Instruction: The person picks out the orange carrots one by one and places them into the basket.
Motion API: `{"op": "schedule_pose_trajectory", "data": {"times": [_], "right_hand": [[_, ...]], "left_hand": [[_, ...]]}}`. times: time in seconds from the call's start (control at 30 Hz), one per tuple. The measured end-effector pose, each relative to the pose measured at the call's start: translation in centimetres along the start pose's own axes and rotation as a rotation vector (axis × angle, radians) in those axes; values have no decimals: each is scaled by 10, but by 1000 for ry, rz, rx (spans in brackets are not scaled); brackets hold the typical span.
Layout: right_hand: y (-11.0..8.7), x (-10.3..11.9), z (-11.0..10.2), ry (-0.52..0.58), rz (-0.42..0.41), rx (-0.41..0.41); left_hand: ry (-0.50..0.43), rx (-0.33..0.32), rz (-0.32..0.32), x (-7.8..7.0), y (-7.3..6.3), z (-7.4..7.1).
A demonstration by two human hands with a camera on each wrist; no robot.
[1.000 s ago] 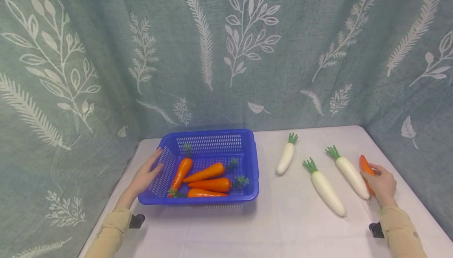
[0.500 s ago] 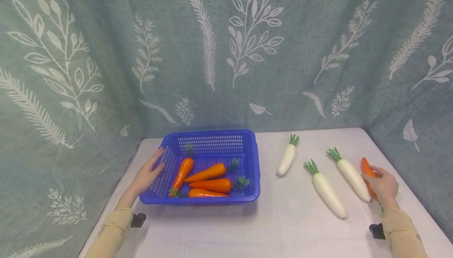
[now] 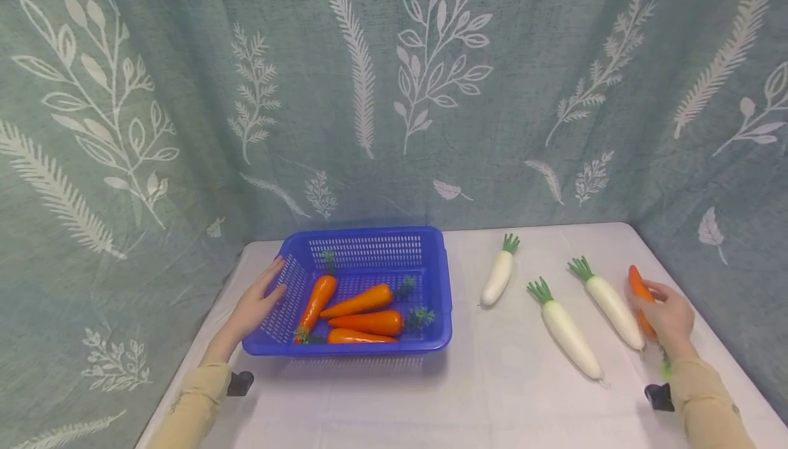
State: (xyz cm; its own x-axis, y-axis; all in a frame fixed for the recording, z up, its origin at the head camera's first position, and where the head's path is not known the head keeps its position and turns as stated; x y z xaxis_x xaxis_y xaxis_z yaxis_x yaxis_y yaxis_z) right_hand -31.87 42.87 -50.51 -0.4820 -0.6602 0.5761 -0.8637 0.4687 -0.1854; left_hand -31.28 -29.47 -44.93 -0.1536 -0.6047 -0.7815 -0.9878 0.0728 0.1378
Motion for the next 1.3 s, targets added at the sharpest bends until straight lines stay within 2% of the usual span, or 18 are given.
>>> {"op": "schedule_pose_trajectory", "data": {"times": [0.33, 0.6, 0.93, 1.13, 1.3], "right_hand": [[2, 10, -6, 35, 14, -6], [3, 21, -8, 30, -10, -17], [-6, 42, -2, 33, -115, 13], [-7, 55, 4, 23, -163, 13], [-10, 65, 12, 20, -191, 44]], "left_hand": [[-11, -1, 0, 0, 1, -1], [-12, 3, -7, 0, 0, 0], [-6, 1, -5, 3, -1, 1], [-3, 1, -6, 0, -1, -1], [3, 4, -10, 0, -1, 0]]}}
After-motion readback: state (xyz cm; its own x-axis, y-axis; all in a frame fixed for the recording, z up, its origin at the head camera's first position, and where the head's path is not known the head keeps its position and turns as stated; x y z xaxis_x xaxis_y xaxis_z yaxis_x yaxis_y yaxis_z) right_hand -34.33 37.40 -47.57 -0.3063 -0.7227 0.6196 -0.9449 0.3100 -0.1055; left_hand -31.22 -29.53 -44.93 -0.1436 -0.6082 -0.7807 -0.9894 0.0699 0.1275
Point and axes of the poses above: each hand's wrist, its own y-axis towards the middle knuckle, its own z-axis out of the palm, x = y × z, the point moved 9 cm from there along y, towards the middle knuckle, and after that the axes turned 10 degrees about -y, right-handed, at the moved point
